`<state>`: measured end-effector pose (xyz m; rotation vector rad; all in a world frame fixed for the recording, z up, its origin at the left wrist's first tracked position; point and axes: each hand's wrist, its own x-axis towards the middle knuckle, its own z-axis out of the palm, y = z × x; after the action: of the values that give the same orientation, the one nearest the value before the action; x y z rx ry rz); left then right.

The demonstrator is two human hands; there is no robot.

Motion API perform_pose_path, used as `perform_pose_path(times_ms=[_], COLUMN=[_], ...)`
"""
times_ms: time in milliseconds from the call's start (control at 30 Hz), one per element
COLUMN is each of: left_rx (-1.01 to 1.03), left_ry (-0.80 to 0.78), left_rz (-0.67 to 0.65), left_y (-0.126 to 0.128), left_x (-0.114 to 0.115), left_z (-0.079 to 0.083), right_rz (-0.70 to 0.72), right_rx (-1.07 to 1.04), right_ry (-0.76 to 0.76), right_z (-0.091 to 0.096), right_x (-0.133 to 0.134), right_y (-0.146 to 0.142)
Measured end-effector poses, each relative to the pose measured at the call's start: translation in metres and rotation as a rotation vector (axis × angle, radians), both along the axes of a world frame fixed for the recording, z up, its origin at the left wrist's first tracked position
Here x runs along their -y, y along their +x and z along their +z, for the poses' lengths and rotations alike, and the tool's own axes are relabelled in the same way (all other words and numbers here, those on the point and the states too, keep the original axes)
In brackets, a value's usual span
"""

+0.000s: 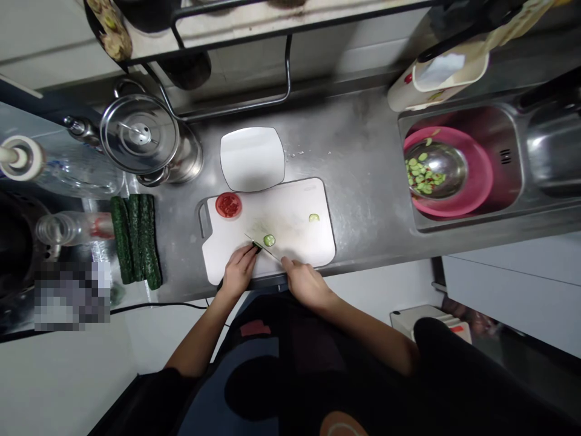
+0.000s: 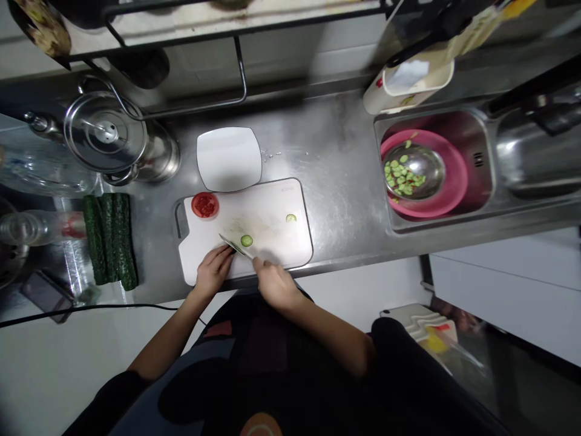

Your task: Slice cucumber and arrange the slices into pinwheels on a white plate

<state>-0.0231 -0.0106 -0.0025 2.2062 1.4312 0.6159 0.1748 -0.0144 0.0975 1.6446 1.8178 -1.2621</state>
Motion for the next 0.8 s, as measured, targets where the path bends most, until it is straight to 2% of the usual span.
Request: perform_pose_path(times_ms=[100, 333, 800], left_rx=[-0.003, 0.000, -0.002], left_ry=[0.013, 0.030, 0.042], left_rz=[-0.003, -0.011, -0.035], left_y=[0.0002, 0.0008, -0.0001], left_x=[0.0000, -0.0007, -0.0026], left_z=[0.0002, 0.0014, 0.0010], right_rz=[0.014, 0.020, 0.018], right_rx=[0.021, 0.030, 0.010], right_ry=[-0.005, 0.011, 0.007], right_z=[0.0051, 0.0039, 0.0037], right_x=[0.0052, 0.0113, 0.0068], right_y=[-0.0012, -0.0022, -0.0043])
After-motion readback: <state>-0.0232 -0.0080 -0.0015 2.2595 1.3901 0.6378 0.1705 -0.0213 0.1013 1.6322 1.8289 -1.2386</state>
